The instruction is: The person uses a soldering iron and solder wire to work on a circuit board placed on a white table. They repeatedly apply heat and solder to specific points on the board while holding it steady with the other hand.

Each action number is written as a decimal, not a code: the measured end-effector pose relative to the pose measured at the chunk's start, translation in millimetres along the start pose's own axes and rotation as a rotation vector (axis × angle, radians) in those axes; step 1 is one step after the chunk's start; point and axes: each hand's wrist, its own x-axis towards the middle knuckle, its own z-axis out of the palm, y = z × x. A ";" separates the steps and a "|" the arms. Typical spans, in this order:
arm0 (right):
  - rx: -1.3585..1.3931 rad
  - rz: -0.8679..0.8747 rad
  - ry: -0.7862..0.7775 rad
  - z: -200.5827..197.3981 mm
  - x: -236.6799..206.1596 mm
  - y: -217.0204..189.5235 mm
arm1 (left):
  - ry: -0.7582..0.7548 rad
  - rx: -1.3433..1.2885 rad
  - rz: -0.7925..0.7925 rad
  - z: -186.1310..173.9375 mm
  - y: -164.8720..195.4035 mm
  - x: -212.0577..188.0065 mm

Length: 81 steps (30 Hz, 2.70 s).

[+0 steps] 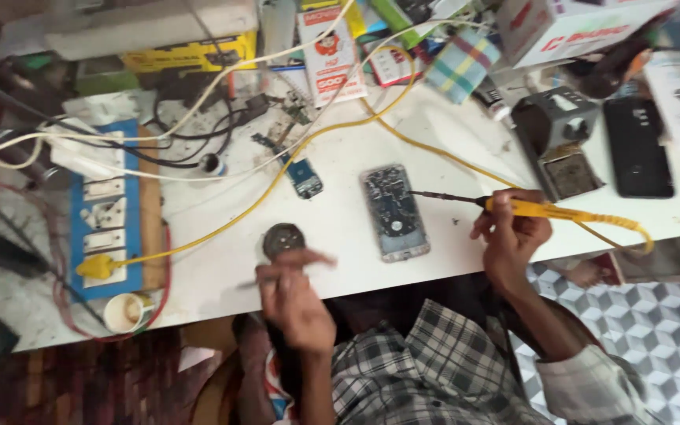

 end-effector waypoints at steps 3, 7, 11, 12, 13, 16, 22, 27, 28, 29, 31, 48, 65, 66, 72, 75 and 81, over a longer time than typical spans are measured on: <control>0.050 0.049 0.029 1.7 -3.1 -0.9 | 0.217 0.271 -0.162 -32.8 29.7 -14.9; 0.207 0.111 0.075 3.2 -13.6 -8.2 | 0.217 0.858 -0.319 -55.9 45.4 0.3; 0.299 0.163 0.050 2.0 -14.7 -20.7 | 0.087 1.348 -0.472 -44.2 45.8 28.4; 0.290 0.164 0.046 1.6 -12.2 -22.9 | 0.067 1.518 -0.477 -38.1 44.2 35.8; 0.282 0.164 0.046 1.6 -9.3 -24.5 | 0.044 1.688 -0.477 -31.7 41.5 43.3; 0.243 0.150 -0.033 0.4 -2.1 -27.3 | 0.015 1.770 -0.539 -15.9 31.9 56.3; 0.220 0.075 -0.129 2.4 -18.3 -30.6 | -0.144 1.378 -0.153 -8.1 18.1 53.9; 0.243 -0.002 -0.167 9.2 -39.0 -32.1 | -0.347 1.188 -0.015 13.1 11.4 38.8; 0.234 -0.005 -0.185 9.7 -41.9 -32.5 | -0.365 1.187 -0.053 18.6 12.5 34.9; 0.225 -0.011 -0.200 10.1 -43.5 -32.4 | -0.385 1.173 -0.035 23.3 12.9 33.9; 0.170 -0.063 -0.194 12.0 -46.3 -31.8 | -0.425 1.144 0.003 30.7 14.2 32.2; -0.323 -0.319 -0.418 -12.0 -45.6 -75.1 | -0.506 1.263 0.673 15.4 8.6 27.2; 0.112 -0.186 -0.240 -9.4 -45.3 -76.3 | -0.383 0.910 0.513 23.4 13.5 10.7; -0.014 -0.263 -0.274 -13.4 -44.9 -82.3 | -0.376 0.909 0.537 22.9 14.6 12.3; -0.300 -0.349 -0.281 -22.4 -45.2 -101.3 | -0.384 0.948 0.551 16.9 17.4 20.3; -0.030 -0.138 -0.257 -14.4 -50.6 -102.6 | -0.421 0.924 0.529 14.9 14.7 15.8; 0.248 -0.036 -0.255 -14.4 -45.7 -103.9 | -0.489 0.844 0.477 17.1 19.3 1.3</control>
